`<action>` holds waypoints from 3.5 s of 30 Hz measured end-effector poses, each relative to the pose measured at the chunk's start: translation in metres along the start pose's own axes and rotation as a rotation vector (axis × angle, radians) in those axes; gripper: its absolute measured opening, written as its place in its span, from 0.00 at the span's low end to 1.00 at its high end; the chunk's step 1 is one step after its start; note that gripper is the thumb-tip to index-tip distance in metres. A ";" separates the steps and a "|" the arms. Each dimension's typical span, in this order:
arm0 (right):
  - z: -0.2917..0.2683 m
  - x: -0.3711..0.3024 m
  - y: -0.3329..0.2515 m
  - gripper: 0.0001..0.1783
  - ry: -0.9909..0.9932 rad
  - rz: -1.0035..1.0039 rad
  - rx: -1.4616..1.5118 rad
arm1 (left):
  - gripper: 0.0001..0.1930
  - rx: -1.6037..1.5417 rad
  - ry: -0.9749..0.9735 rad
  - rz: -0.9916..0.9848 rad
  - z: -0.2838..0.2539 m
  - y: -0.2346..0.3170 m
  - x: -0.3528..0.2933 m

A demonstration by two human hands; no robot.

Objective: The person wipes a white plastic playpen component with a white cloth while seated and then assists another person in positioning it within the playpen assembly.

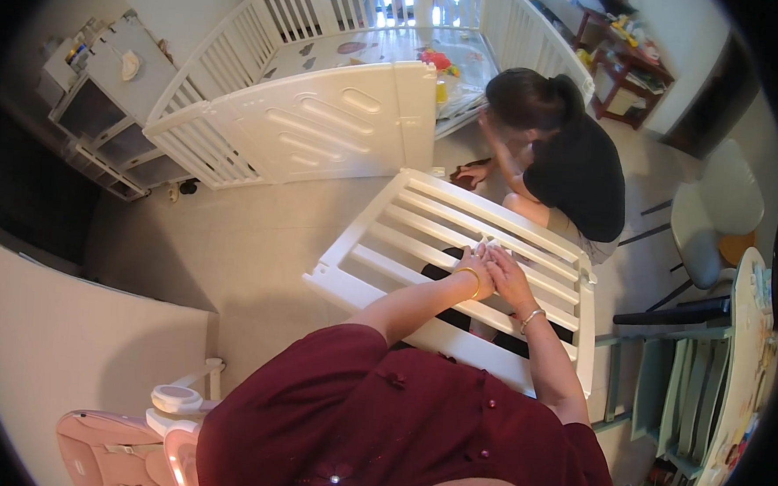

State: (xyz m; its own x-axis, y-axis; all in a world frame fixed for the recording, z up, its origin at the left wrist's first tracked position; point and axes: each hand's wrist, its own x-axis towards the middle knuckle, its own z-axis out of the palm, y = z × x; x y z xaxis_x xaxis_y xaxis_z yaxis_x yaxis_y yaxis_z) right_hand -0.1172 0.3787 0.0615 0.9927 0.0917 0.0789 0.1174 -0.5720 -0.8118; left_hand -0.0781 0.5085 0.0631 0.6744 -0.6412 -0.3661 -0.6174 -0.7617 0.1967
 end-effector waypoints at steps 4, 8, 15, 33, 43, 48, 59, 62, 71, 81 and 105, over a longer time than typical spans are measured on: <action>0.019 0.020 0.021 0.26 -0.168 -0.085 -0.050 | 0.34 -0.001 -0.053 0.038 -0.008 0.004 -0.002; 0.023 0.030 0.027 0.23 -0.233 -0.067 -0.220 | 0.35 -0.090 0.038 0.039 -0.014 0.001 -0.014; 0.030 0.029 0.042 0.20 -0.211 -0.174 -0.142 | 0.37 -0.194 0.114 -0.014 0.010 -0.001 -0.014; -0.018 -0.016 0.067 0.16 -0.024 0.058 -0.612 | 0.15 -0.060 0.277 0.109 0.011 -0.013 -0.009; -0.096 -0.069 0.114 0.10 -0.069 0.448 -0.989 | 0.24 0.227 -0.040 0.166 0.000 -0.007 -0.014; -0.102 -0.084 0.117 0.07 0.022 0.497 -0.921 | 0.29 -0.064 -0.070 0.091 -0.006 0.001 -0.019; -0.104 -0.069 0.108 0.12 -0.051 0.531 -0.976 | 0.27 -0.161 -0.045 0.045 -0.005 -0.001 -0.019; -0.109 -0.066 0.118 0.10 -0.115 0.520 -0.982 | 0.26 -0.168 -0.029 0.057 -0.004 -0.002 -0.018; -0.103 -0.072 0.119 0.09 -0.063 0.441 -0.940 | 0.26 -0.172 -0.013 0.077 -0.004 -0.004 -0.021; -0.108 -0.086 0.134 0.05 0.036 0.324 -0.921 | 0.25 -0.160 -0.026 0.083 -0.006 -0.002 -0.018; -0.136 -0.058 0.100 0.13 -0.407 0.356 -0.846 | 0.19 -0.134 -0.028 0.174 -0.017 0.004 -0.021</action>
State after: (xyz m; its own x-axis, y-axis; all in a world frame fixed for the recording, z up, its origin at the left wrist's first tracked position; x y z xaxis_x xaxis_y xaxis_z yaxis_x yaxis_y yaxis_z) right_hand -0.1587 0.2054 0.0540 0.9068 -0.0160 -0.4212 -0.0451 -0.9972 -0.0593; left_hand -0.0876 0.5177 0.0866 0.5495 -0.7629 -0.3407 -0.6632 -0.6463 0.3776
